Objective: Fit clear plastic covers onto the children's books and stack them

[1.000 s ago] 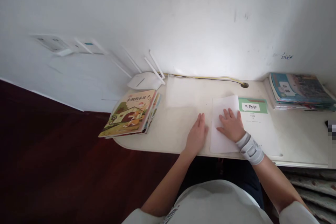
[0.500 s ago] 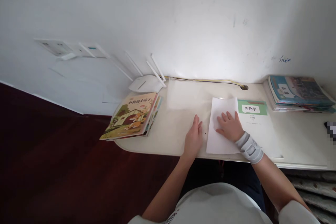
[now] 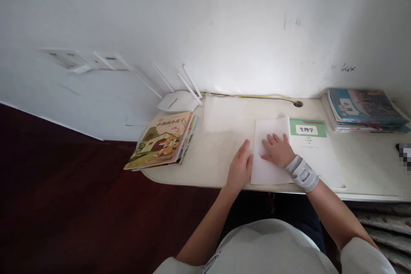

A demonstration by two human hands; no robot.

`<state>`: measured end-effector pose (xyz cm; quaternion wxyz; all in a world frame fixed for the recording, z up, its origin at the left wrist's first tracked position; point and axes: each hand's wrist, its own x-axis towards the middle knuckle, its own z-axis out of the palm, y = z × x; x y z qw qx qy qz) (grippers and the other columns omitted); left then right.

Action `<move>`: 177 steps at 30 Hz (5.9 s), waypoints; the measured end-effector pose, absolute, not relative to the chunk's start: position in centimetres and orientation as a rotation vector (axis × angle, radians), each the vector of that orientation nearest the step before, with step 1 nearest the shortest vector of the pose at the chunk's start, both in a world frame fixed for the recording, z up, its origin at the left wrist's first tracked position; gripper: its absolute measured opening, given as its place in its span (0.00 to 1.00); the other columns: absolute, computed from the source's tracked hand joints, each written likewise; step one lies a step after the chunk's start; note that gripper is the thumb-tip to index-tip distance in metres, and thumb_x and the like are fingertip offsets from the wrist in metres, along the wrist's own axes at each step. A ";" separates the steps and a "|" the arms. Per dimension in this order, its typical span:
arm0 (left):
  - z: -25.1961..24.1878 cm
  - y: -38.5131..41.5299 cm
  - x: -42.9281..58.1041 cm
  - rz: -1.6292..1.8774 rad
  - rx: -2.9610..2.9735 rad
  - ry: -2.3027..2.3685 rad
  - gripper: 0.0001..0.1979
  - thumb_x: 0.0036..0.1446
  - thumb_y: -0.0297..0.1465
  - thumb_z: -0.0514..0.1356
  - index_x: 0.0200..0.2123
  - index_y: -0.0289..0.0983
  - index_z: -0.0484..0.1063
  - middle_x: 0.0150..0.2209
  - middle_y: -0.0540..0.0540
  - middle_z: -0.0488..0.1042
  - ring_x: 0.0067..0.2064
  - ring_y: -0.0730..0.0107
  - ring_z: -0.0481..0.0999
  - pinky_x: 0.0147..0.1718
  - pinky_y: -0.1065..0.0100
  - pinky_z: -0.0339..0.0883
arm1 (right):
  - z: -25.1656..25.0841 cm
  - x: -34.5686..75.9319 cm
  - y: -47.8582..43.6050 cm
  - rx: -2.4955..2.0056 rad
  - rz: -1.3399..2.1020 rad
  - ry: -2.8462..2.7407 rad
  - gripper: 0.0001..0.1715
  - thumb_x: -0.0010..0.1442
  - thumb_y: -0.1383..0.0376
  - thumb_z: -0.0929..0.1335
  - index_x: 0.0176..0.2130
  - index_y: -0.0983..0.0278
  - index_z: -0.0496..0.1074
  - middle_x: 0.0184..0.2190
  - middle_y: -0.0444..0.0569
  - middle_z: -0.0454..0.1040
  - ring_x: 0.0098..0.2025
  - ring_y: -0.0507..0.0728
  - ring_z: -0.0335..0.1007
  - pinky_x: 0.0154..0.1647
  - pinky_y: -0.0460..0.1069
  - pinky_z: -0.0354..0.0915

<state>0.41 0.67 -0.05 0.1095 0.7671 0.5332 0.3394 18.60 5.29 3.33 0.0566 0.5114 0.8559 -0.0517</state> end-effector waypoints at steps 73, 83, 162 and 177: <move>1.2 -3.1 -1.6 0.628 2.320 1.612 0.07 0.58 0.30 0.56 0.39 0.34 0.68 0.44 0.39 0.67 0.51 0.58 0.67 0.51 0.56 0.64 | 1.9 17.0 -3.2 1.496 -0.026 2.956 0.26 0.61 0.68 0.63 0.58 0.54 0.65 0.58 0.56 0.64 0.59 0.67 0.59 0.56 0.65 0.54; 1.7 -3.2 -1.5 0.485 2.413 1.663 0.08 0.57 0.31 0.57 0.27 0.36 0.69 0.33 0.44 0.67 0.40 0.62 0.65 0.43 0.57 0.64 | 3.4 17.3 -3.5 1.575 -0.083 2.868 0.24 0.58 0.54 0.67 0.52 0.58 0.71 0.56 0.59 0.67 0.56 0.72 0.62 0.54 0.67 0.55; 1.3 -2.6 3.1 0.099 2.887 1.354 0.24 0.62 0.23 0.43 0.61 0.26 0.55 0.63 0.32 0.57 0.66 0.53 0.49 0.61 0.45 0.49 | -0.7 22.6 12.5 1.978 -0.519 2.937 0.50 0.59 0.43 0.57 0.65 0.76 0.46 0.67 0.65 0.43 0.68 0.69 0.33 0.64 0.65 0.41; 5.0 4.1 -6.6 0.836 1.516 1.440 0.10 0.52 0.39 0.59 0.28 0.39 0.67 0.47 0.41 0.73 0.49 0.56 0.72 0.50 0.53 0.63 | 0.1 22.2 11.6 2.450 -0.880 2.942 0.50 0.57 0.38 0.55 0.60 0.74 0.58 0.62 0.66 0.55 0.65 0.64 0.47 0.65 0.59 0.47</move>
